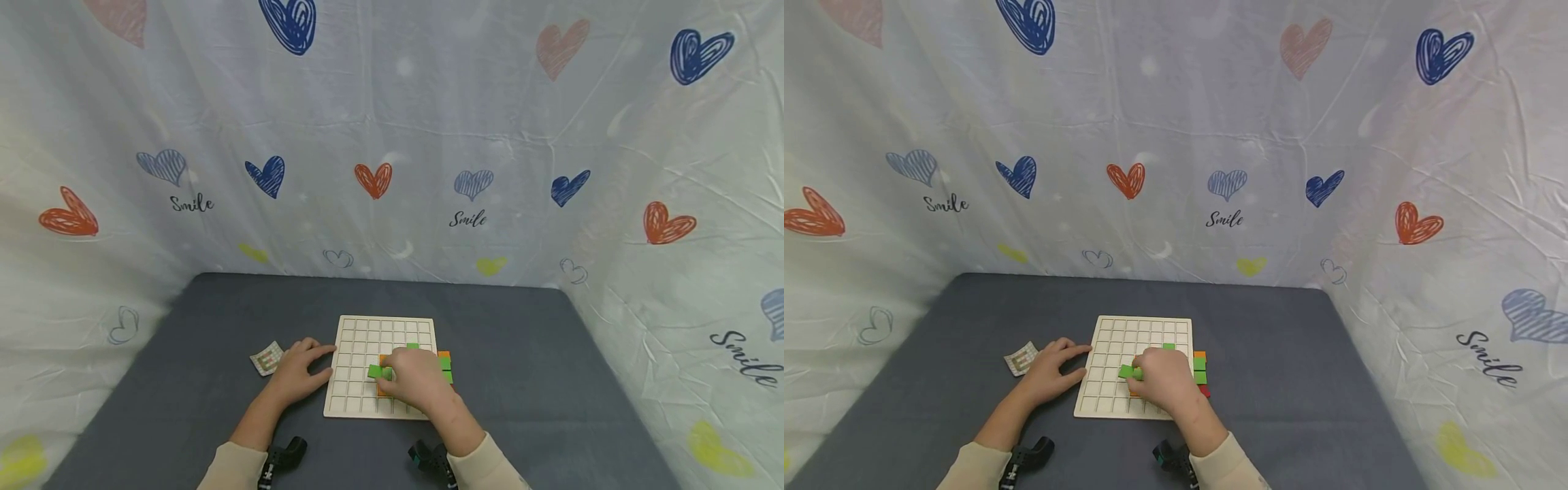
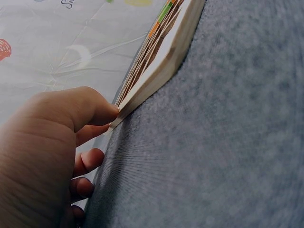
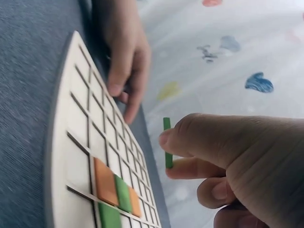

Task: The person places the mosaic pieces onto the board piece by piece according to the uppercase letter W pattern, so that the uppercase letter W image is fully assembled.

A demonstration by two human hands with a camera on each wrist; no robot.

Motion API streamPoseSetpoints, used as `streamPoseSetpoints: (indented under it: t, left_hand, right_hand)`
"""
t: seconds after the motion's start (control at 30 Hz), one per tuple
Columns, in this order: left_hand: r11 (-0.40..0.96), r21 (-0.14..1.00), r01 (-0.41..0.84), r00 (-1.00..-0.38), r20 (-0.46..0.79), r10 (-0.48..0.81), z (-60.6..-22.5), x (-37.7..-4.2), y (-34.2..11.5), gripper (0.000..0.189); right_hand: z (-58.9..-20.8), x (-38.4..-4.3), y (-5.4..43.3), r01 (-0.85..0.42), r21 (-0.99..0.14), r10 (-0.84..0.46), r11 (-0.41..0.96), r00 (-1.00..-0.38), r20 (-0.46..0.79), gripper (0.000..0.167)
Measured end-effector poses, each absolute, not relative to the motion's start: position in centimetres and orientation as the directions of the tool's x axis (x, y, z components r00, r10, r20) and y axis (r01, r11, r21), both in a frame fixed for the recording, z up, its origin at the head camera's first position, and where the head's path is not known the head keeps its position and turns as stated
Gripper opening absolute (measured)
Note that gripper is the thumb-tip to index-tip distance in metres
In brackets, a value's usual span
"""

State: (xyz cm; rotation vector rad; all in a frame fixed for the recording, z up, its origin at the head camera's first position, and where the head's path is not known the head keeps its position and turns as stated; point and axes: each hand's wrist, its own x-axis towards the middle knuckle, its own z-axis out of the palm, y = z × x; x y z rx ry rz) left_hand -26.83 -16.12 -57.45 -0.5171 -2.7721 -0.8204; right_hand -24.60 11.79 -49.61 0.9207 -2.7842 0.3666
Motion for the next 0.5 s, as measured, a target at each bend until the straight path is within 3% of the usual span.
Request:
streamPoseSetpoints:
  t: [0.17,0.5]
  left_hand:
    - [0.785,0.483,0.389,-0.916,0.294,0.273,-57.5,-26.9,-16.2,0.041]
    - [0.783,0.468,0.41,-0.903,0.332,0.274,-57.8,-26.8,-16.2,0.041]
  right_hand:
    - [-50.3,-24.2,10.8,-0.633,-0.123,-0.604,0.765,-0.77,0.208,0.011]
    - [-51.0,-24.1,10.0,-0.627,-0.086,-0.617,0.774,-0.778,0.117,0.033]
